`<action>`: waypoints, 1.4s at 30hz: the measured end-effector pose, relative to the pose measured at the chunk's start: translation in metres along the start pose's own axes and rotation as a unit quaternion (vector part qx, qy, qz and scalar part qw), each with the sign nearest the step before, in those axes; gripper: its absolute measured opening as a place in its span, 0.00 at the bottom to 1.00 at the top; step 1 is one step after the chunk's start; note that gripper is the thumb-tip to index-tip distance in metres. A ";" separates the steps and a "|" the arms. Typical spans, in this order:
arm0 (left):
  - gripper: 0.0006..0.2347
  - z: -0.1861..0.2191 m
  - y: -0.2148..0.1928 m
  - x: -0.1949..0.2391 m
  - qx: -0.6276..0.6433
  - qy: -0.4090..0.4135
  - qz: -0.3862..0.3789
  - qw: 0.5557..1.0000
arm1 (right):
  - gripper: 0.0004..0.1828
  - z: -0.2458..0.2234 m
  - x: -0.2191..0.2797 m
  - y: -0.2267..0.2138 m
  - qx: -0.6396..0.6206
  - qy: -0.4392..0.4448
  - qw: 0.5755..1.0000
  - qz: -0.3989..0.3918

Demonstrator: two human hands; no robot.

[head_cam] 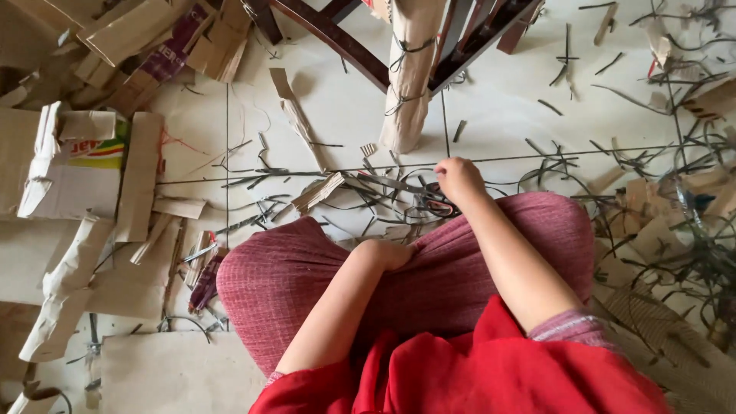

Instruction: The person sits cross-legged on a chair and repeatedly ties black cords around a cardboard-wrapped chair leg. They use scissors to cut the cords after tying them, then pick up new cords and repeat the process. The workspace is cluttered with cardboard pieces and cut cord fragments.

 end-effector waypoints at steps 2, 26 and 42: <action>0.46 0.003 -0.007 0.002 0.013 -0.007 -0.002 1.000 | 0.10 -0.004 -0.012 0.019 0.028 -0.033 0.999 -0.003; 0.18 -0.060 -0.116 0.037 0.324 0.118 0.407 0.846 | 0.03 -0.133 -0.014 -0.029 -0.307 -0.175 0.934 0.041; 0.18 0.004 -0.114 0.112 0.496 0.468 0.347 0.644 | 0.09 -0.162 0.011 -0.118 -0.440 -0.237 0.849 0.171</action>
Point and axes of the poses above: each hand's wrist, its own x-axis away from the middle knuckle, its own y-axis out of the palm, z = x × y, the point moved 4 cm from there along -x, towards the middle knuckle, and after that the axes turned 8 degrees about -y, right-handed, at the moved point
